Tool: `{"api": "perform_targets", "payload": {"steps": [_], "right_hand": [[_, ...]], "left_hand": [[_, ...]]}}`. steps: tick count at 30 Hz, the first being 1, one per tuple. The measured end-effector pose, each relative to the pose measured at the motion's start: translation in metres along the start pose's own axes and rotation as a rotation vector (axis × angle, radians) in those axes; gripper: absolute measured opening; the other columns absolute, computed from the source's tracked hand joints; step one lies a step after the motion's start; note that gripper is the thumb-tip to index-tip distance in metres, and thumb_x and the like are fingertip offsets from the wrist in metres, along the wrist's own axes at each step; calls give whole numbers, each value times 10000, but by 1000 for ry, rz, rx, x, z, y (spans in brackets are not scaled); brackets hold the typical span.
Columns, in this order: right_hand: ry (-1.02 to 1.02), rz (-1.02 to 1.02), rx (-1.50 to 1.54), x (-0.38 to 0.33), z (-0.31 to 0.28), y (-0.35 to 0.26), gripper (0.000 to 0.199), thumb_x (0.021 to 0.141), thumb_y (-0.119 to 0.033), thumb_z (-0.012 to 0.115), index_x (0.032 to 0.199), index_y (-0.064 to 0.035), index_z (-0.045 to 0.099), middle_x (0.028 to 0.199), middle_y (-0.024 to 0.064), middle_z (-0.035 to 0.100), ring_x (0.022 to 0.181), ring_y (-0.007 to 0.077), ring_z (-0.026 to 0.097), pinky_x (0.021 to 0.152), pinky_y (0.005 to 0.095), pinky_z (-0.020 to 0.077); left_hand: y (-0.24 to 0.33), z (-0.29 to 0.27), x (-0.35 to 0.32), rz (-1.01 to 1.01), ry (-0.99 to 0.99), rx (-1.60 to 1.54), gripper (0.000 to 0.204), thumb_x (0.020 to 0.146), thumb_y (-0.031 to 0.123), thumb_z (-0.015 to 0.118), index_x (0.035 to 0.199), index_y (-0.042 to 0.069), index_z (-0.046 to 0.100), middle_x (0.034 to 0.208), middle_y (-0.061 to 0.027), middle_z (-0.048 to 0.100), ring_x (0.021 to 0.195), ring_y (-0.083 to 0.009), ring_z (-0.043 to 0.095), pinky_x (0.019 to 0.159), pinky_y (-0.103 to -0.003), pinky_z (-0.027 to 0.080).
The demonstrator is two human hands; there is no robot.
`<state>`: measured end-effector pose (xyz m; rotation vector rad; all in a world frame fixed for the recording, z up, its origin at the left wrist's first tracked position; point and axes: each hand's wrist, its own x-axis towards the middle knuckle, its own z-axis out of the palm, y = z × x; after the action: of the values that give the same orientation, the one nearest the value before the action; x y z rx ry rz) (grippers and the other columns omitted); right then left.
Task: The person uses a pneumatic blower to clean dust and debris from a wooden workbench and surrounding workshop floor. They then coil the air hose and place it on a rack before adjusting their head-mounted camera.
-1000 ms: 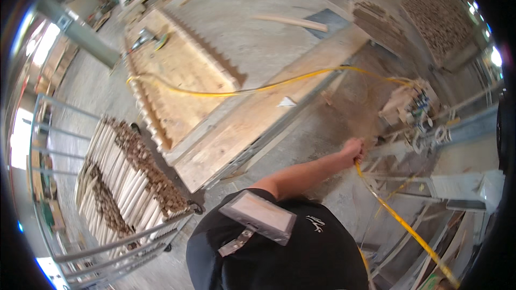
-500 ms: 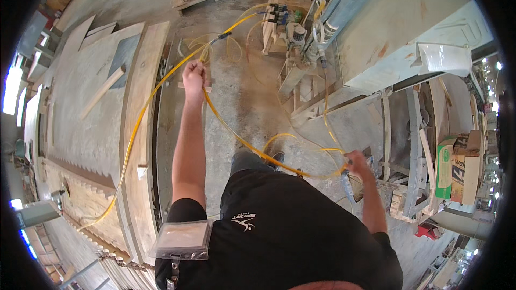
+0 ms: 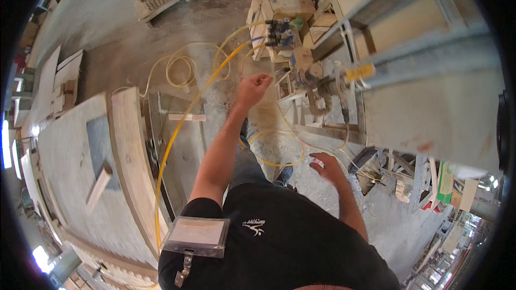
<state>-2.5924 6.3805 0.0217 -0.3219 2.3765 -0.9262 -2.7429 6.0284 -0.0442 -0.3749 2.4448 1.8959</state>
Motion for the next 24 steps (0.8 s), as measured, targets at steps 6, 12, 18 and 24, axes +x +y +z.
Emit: {"api": "perform_targets", "payload": {"steps": [6, 12, 18, 24], "right_hand": [[141, 311, 1004, 164, 40, -122, 413, 1046, -319, 571, 1311, -8, 628, 1039, 86, 706, 971, 174, 671, 832, 342, 543], [210, 376, 1212, 295, 68, -149, 338, 1052, -313, 568, 1193, -18, 655, 1041, 71, 692, 929, 168, 670, 791, 327, 555], [163, 161, 638, 346, 62, -128, 293, 1008, -253, 606, 1118, 13, 661, 966, 113, 712, 845, 198, 681, 759, 357, 546], [327, 39, 303, 356, 43, -121, 416, 921, -209, 669, 1272, 12, 637, 1059, 210, 725, 947, 315, 720, 836, 386, 553]], "left_hand": [[-9, -26, 8, 12, -276, -73, 287, 1015, 268, 624, 1080, 0, 705, 797, -62, 677, 753, -112, 600, 702, -308, 494], [-43, -25, 24, -194, -252, -484, 305, 1026, 273, 596, 1080, -20, 660, 832, -40, 669, 735, -126, 595, 648, -294, 485], [-17, -47, 90, -314, -258, -322, 324, 1027, 299, 587, 1040, -19, 644, 858, -92, 698, 759, -140, 641, 665, -315, 511], [-13, -13, 128, -168, 71, -151, 296, 1021, 301, 618, 1052, 13, 678, 832, -133, 703, 732, -161, 623, 698, -330, 507]]}}
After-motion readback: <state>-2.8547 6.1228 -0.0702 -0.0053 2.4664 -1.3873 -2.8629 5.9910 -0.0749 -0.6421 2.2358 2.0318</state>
